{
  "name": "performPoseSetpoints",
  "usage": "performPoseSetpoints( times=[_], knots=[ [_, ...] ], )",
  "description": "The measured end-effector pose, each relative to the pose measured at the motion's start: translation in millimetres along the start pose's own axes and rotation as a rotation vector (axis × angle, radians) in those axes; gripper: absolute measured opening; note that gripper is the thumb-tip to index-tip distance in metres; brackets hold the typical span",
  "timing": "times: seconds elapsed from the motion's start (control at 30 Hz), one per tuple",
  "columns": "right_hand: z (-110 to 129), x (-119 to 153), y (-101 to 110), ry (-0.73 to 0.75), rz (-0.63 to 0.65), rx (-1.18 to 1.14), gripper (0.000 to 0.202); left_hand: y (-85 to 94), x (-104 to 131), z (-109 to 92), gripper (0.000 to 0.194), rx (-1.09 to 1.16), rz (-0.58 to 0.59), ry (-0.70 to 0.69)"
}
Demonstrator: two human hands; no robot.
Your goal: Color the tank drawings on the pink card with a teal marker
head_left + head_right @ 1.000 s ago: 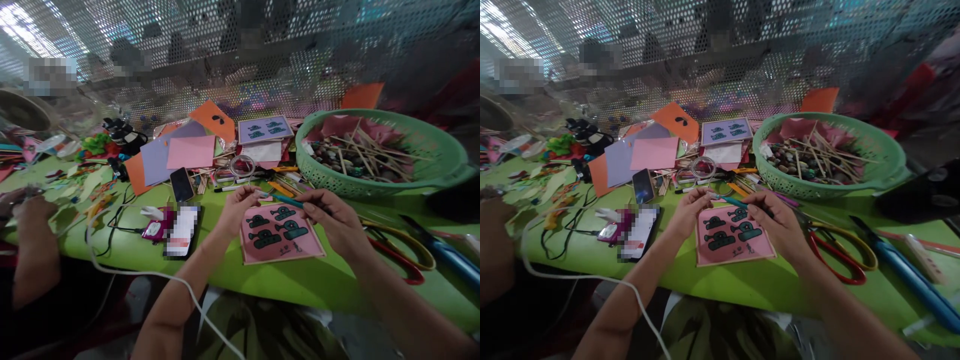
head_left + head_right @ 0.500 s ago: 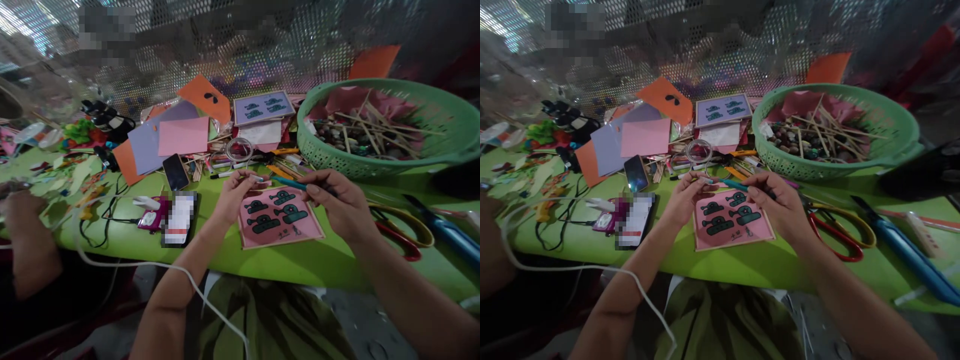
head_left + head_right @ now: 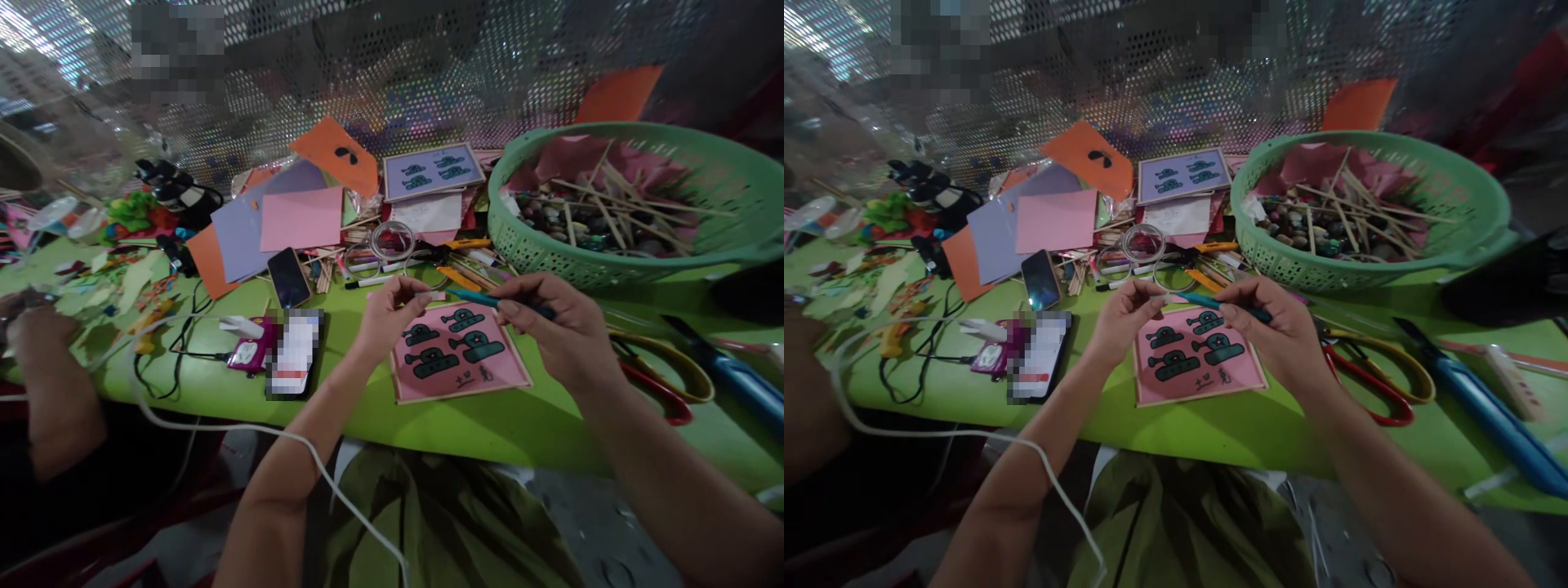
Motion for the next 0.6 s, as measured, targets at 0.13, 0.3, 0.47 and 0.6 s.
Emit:
performPoseSetpoints(
  times=[0.13,0.3,0.47,0.6],
  knots=[
    [0.7,-0.4,-0.7,-0.002,0.016,0.019,0.009,-0.4,1.4,-3.5,0.030,-0.005,0.019,0.001],
    [1.5,-0.2,-1.6,0.012,0.020,0.045,0.010,-0.1,2.0,-4.3,0.029,-0.001,0.035,0.005],
    [2.6,1.4,-3.1,0.030,0.037,0.092,0.007,-2.2,1.8,-3.2,0.025,0.003,0.058,0.001],
    [3.2,3.0,-5.5,0.038,0.067,0.132,0.009,-7.0,3.5,-3.4,0.024,0.001,0.106,-0.002]
  ],
)
Point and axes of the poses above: each hand's wrist, its own x-axis away from the middle knuckle, its own y-axis out of the back of the hand, z = x × y, the point moved 4 cm from there along -x, towards the middle knuckle, and after that the axes turned 7 degrees about -x, right-handed, at the moved point
